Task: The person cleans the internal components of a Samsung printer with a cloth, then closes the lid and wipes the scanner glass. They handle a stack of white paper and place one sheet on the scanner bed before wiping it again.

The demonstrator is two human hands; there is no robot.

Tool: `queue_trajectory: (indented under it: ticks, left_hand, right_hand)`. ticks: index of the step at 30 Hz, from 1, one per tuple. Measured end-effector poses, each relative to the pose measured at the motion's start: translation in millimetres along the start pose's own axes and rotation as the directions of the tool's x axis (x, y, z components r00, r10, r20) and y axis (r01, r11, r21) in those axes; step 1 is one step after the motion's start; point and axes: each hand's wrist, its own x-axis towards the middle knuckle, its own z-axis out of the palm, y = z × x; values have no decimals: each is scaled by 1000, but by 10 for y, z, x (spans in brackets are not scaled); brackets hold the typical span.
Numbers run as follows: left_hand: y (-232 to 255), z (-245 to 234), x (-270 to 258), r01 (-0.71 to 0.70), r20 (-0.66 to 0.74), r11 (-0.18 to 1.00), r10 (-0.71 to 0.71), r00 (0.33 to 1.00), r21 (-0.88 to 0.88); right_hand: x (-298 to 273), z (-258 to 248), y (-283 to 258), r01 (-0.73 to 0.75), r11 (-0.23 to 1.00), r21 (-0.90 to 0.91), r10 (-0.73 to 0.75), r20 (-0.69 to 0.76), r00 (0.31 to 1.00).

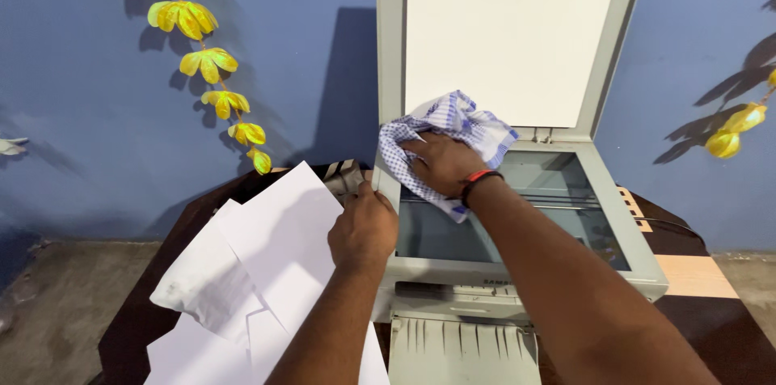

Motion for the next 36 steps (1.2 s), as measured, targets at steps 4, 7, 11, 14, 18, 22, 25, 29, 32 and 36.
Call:
queue_trajectory:
  ticks: [4,7,11,14,18,22,25,29,32,36]
  left_hand:
    - [4,-5,4,10,30,999,-11,999,32]
    - [20,-17,-9,10,28,999,-11,1000,44]
    - [29,-29,-27,7,30,999,-8,1000,51]
    - [25,-32,-30,7,44,998,-9,999,57]
    - [34,-61,-34,10,52,999,-13,999,50]
    - [44,-73,-58,10,51,999,-12,999,34]
    - [49,-84,-62,6,46,999,-8,999,38]
    - [51,-85,-55,21,69,999,-24,997,43]
    - [43,-82,-54,18,77,999,-22,997,51]
    - [57,-84,-64,5,55,998,-8,998,59]
  right_hand:
    - [-245,-218,237,-57,994,-96,52,-56,997]
    - [-383,-357,368,-225,954,-197,223,-29,974]
    - [-562,-488,507,-330,860,-388,323,-86,943]
    - [-701,-599,627,-425,780,-459,444,-72,893]
    - [-822,-723,735,-532,633,-563,537,-175,825]
    - [-792,-671,714,-417,661,-623,359,-225,906]
    - [-669,-584,652,-398,781,-482,357,-179,917]
    - [-555,-479,599,-401,834,-380,350,-198,916]
    - [-548,-454,621,-345,840,-418,291,-189,938]
    - [-495,-492,663,-281,909,-307,213,-236,948]
